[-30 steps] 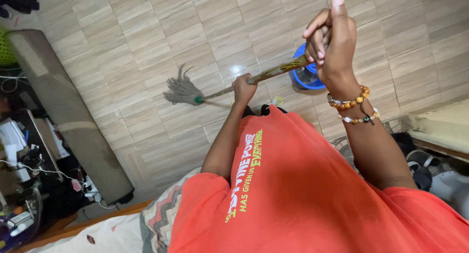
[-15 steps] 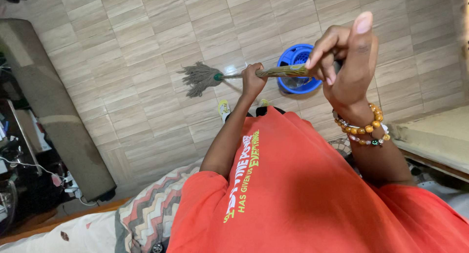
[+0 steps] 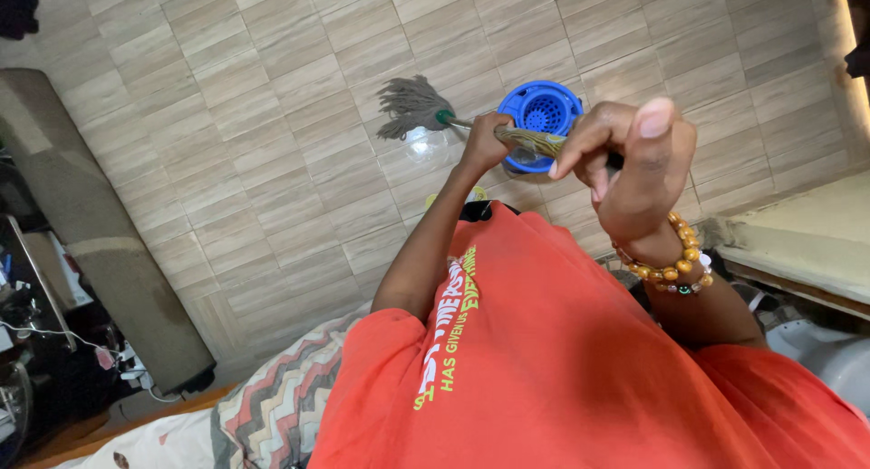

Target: The person mops a tiled floor using a mop, moving across the room towards a bucket and then into an adjacent bathroom area.

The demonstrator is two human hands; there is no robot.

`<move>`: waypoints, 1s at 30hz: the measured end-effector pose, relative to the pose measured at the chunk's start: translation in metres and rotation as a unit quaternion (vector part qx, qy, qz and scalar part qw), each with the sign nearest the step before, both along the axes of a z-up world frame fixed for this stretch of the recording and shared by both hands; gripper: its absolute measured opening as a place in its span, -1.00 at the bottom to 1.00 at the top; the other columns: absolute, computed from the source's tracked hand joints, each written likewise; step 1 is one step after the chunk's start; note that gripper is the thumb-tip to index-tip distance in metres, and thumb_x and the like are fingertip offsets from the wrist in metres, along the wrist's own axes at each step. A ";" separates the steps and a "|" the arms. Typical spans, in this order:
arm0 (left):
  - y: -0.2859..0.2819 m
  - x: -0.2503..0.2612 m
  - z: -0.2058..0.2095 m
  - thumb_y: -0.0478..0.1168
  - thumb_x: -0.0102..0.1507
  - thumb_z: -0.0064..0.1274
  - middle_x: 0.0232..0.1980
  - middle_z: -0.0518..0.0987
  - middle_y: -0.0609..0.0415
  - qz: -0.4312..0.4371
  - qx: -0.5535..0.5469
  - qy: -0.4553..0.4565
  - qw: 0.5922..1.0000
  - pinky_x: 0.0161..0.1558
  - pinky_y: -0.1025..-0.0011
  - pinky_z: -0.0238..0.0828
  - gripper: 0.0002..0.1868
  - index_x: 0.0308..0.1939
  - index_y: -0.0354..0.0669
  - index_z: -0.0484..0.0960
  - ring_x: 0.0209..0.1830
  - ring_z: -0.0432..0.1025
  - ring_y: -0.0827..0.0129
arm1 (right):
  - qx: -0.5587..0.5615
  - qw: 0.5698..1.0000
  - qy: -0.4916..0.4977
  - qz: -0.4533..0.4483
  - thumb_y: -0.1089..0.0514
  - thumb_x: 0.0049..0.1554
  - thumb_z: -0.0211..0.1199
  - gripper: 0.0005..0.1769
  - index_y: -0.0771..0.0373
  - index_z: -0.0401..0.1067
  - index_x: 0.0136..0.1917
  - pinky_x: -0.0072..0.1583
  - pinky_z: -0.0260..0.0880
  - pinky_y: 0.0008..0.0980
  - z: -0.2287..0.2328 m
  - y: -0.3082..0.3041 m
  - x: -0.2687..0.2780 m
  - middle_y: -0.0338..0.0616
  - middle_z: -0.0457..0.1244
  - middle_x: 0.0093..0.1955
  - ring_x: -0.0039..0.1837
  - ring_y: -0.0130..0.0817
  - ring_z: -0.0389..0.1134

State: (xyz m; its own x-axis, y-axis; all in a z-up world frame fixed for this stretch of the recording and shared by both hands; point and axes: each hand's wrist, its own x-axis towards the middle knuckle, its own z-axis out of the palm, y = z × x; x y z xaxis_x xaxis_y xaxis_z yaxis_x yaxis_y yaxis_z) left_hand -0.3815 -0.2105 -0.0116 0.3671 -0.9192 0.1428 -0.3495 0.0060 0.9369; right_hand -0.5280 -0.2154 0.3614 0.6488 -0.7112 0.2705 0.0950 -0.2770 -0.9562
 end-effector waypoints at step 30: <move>0.077 0.062 0.017 -0.16 0.04 0.13 -0.40 0.63 -0.18 -0.164 0.247 -0.093 0.951 -0.23 0.10 0.43 -0.84 -0.41 -0.13 0.73 -0.31 0.52 -0.08 | 0.142 0.969 -0.024 -0.202 0.03 0.51 0.04 -0.36 0.38 0.29 -0.37 -0.45 -0.04 -0.51 -0.058 0.007 0.011 -0.23 0.03 -0.54 -0.57 -0.56 -0.02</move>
